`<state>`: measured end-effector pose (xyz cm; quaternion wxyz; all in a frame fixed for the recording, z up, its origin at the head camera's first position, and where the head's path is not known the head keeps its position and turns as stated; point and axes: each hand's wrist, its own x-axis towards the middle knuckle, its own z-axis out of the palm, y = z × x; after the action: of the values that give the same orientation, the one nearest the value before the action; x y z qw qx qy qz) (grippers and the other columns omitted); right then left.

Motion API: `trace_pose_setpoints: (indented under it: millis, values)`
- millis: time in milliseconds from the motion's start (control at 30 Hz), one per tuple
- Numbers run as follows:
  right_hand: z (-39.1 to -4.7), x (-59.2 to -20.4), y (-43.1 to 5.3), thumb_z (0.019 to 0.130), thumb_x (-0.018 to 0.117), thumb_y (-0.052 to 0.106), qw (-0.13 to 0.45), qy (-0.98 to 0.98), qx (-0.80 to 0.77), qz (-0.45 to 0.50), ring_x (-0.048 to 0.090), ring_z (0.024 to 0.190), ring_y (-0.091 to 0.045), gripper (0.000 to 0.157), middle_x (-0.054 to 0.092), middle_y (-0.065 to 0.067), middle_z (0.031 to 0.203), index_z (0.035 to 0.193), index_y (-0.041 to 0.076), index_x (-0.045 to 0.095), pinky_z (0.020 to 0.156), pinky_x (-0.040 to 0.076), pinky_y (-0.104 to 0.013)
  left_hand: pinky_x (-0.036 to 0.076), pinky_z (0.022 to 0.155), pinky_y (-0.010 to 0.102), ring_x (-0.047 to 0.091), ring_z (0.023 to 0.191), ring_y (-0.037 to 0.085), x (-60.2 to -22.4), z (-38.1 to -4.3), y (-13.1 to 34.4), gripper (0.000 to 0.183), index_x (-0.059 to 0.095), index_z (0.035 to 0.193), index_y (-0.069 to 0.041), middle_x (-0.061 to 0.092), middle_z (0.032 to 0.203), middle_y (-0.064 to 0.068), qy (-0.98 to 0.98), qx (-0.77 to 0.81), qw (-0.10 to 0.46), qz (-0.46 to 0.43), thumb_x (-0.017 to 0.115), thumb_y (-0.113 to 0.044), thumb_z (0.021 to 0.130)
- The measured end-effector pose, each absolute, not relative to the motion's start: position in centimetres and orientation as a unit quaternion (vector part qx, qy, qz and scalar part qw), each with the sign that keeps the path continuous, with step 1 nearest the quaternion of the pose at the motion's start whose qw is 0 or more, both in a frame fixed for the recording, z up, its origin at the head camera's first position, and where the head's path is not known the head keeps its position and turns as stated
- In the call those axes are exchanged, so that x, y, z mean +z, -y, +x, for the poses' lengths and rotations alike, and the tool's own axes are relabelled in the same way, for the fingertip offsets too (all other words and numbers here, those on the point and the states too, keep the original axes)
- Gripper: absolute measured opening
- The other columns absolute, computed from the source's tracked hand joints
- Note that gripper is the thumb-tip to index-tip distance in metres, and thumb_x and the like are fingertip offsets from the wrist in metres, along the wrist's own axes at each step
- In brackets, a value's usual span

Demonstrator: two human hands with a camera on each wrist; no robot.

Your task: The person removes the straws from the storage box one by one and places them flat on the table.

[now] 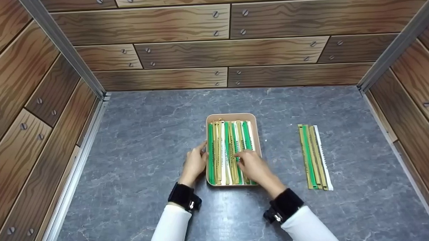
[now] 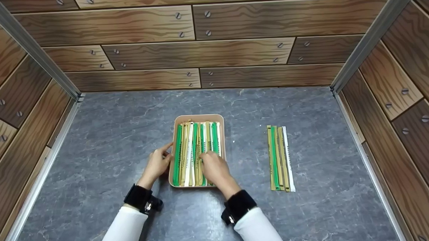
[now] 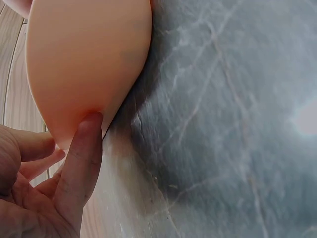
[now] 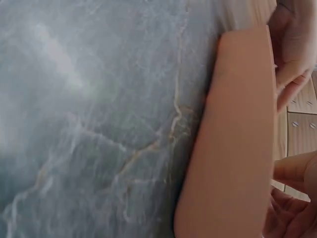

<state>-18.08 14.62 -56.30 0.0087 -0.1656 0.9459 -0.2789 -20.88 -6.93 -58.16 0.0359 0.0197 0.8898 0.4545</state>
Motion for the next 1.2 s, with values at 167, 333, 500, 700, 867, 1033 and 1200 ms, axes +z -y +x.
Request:
trace_pose_setpoints:
  millis: [167, 333, 500, 700, 867, 1033, 1200]
  values:
    - [-18.4, -56.9, -14.2, 0.084, 0.061, -0.008, 0.028, -0.947, -0.264, -0.182, 0.067, 0.083, -0.027, 0.030, 0.071, -0.015, 0.097, 0.110, 0.000, 0.072, 0.072, 0.057, -0.035, 0.054, 0.058, 0.027, 0.065, 0.068, 0.017, -58.1, -20.8, 7.1, 0.049, 0.050, 0.143, -0.006, 0.070, 0.096, 0.018, -0.890, 0.454, 0.038, 0.018, 0.059, -0.004, 0.095]
    - [-18.7, -57.3, -14.0, 0.081, 0.062, -0.008, 0.029, -0.955, -0.243, -0.169, 0.064, 0.073, -0.024, 0.023, 0.068, -0.012, 0.084, 0.099, 0.002, 0.073, 0.059, 0.054, -0.034, 0.054, 0.059, 0.027, 0.065, 0.069, 0.017, -58.1, -20.8, 7.0, 0.049, 0.050, 0.143, -0.008, 0.070, 0.097, 0.017, -0.891, 0.453, 0.043, 0.013, 0.060, -0.005, 0.095]
    - [-18.8, -57.3, -13.4, 0.079, 0.067, -0.004, 0.028, -0.966, -0.213, -0.143, 0.065, 0.076, -0.028, 0.023, 0.068, -0.015, 0.088, 0.100, 0.002, 0.072, 0.061, 0.055, -0.036, 0.054, 0.059, 0.028, 0.065, 0.068, 0.017, -58.1, -20.8, 7.0, 0.049, 0.051, 0.143, -0.007, 0.071, 0.097, 0.017, -0.889, 0.456, 0.040, 0.016, 0.059, -0.004, 0.095]
    - [-18.8, -57.3, -12.7, 0.078, 0.069, -0.003, 0.048, -0.977, -0.178, -0.110, 0.064, 0.070, -0.029, 0.027, 0.068, -0.016, 0.085, 0.105, 0.002, 0.069, 0.058, 0.055, -0.038, 0.054, 0.059, 0.030, 0.063, 0.065, 0.015, -58.2, -20.9, 7.0, 0.047, 0.052, 0.142, -0.007, 0.071, 0.089, 0.012, -0.897, 0.441, 0.029, 0.024, 0.059, -0.005, 0.095]
    - [-18.9, -57.3, -12.5, 0.074, 0.063, -0.008, 0.048, -0.979, -0.168, -0.102, 0.062, 0.065, -0.029, 0.029, 0.064, -0.014, 0.077, 0.101, 0.001, 0.068, 0.055, 0.054, -0.039, 0.053, 0.058, 0.029, 0.062, 0.063, 0.015, -58.2, -20.8, 6.9, 0.047, 0.052, 0.142, -0.008, 0.070, 0.089, 0.013, -0.896, 0.443, 0.031, 0.018, 0.060, -0.005, 0.095]
    - [-18.7, -57.3, -12.7, 0.074, 0.064, -0.008, 0.068, -0.969, -0.223, -0.083, 0.062, 0.068, -0.026, 0.045, 0.067, -0.017, 0.089, 0.119, -0.002, 0.065, 0.057, 0.055, -0.034, 0.053, 0.057, 0.028, 0.063, 0.063, 0.015, -58.2, -20.8, 6.9, 0.047, 0.052, 0.142, -0.010, 0.071, 0.092, 0.014, -0.895, 0.445, 0.037, 0.014, 0.059, -0.006, 0.096]
    - [-18.5, -57.1, -13.2, 0.079, 0.061, -0.008, 0.093, -0.942, -0.317, -0.063, 0.060, 0.064, -0.021, 0.050, 0.067, -0.021, 0.106, 0.128, -0.004, 0.059, 0.051, 0.053, -0.029, 0.053, 0.056, 0.028, 0.062, 0.063, 0.015, -58.1, -20.8, 6.9, 0.048, 0.050, 0.143, -0.010, 0.070, 0.091, 0.013, -0.889, 0.456, 0.047, 0.006, 0.058, -0.006, 0.096]
